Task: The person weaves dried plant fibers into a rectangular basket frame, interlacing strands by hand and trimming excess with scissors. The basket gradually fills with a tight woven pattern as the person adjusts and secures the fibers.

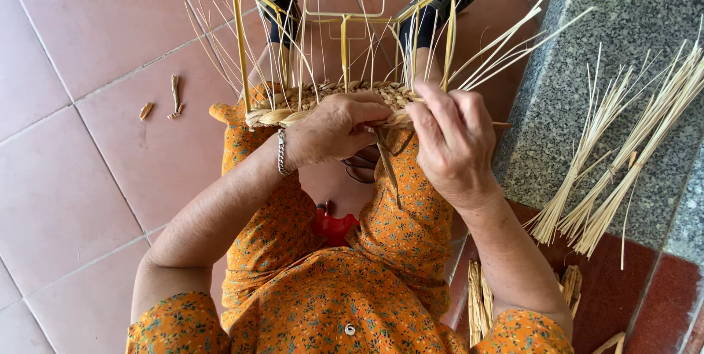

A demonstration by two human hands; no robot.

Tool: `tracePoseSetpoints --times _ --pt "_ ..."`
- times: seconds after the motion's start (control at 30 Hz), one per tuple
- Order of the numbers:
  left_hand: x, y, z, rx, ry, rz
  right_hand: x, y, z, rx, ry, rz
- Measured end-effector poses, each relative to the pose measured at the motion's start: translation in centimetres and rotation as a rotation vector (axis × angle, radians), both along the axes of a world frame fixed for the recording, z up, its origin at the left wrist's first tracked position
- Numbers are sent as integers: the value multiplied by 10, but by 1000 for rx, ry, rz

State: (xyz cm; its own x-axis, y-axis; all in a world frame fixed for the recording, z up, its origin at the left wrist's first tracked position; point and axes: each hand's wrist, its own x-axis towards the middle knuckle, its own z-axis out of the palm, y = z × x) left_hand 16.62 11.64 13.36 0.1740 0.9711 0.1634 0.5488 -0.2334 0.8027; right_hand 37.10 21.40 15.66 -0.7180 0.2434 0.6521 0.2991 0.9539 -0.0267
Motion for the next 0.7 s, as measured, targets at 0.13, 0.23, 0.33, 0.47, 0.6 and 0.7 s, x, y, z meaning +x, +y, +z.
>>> tracePoseSetpoints --times 0.13,0.23,0.33,0.47,0.6,0.7 --pt "18 4 0 19 236 114 8 9 13 -133 -243 -69" --pt "39 4 -7 124 386 257 21 19 23 -458 -404 -102" --pt "43 -1 -13 156 441 286 29 34 25 -614 -434 -101" --pt "26 -5 -7 -26 231 277 31 44 18 -718 -355 -25" --pt "0 -8 8 13 -45 143 26 32 4 -384 -236 42" --pt "-2 -8 13 16 -42 83 16 21 -10 -331 -157 -13"
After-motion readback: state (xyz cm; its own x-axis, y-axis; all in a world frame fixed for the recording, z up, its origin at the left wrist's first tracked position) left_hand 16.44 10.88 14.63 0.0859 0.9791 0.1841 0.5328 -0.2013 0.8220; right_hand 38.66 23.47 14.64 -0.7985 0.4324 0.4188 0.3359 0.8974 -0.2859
